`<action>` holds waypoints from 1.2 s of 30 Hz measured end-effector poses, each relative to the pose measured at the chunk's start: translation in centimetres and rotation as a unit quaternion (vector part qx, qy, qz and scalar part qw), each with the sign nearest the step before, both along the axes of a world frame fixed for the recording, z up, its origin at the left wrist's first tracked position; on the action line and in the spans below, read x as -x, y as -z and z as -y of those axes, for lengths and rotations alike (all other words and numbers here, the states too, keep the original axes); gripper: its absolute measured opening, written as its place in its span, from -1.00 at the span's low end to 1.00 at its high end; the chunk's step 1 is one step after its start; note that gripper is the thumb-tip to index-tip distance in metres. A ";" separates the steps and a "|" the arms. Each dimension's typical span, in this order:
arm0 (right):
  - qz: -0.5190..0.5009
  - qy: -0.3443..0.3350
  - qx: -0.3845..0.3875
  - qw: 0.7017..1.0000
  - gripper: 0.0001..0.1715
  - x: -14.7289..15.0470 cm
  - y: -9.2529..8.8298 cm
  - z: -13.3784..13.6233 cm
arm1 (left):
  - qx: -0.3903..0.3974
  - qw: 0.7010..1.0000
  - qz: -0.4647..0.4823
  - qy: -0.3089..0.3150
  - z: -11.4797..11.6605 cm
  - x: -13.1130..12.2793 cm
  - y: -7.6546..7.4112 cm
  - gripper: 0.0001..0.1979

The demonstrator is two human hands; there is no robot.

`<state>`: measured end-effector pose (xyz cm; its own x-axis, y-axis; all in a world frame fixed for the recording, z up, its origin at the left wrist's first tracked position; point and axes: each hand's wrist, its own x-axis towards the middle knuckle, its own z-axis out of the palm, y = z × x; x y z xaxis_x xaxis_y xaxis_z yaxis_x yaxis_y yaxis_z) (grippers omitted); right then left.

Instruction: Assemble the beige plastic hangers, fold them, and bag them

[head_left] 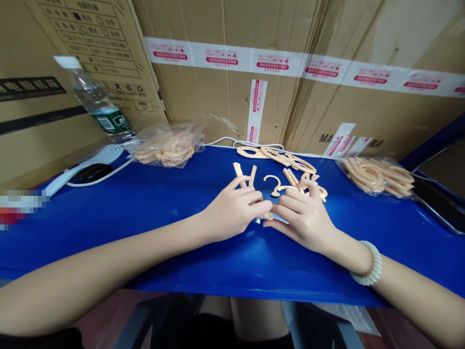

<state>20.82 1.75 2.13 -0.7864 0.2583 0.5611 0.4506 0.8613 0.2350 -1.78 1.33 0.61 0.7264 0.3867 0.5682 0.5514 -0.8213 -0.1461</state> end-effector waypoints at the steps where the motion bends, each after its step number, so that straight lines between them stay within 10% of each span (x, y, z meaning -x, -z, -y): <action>1: -0.006 -0.007 0.012 1.000 -0.60 0.0 0.0 0.0 | -0.001 1.000 0.002 0.004 0.0 0.0 0.0 -0.80; 15: -0.120 -0.028 0.246 0.962 -0.69 0.2 -0.2 -0.2 | 0.130 0.983 0.110 0.071 -1.0 0.7 -1.0 -0.66; 23: -0.021 0.046 0.147 0.988 -0.82 -1.2 0.5 -3.2 | 0.105 0.992 0.049 0.046 -3.6 2.5 -0.6 -0.76; 36: -0.040 0.079 0.199 0.976 -0.83 -1.7 2.0 -4.6 | 0.197 0.976 0.083 0.040 -3.9 2.3 1.0 -0.80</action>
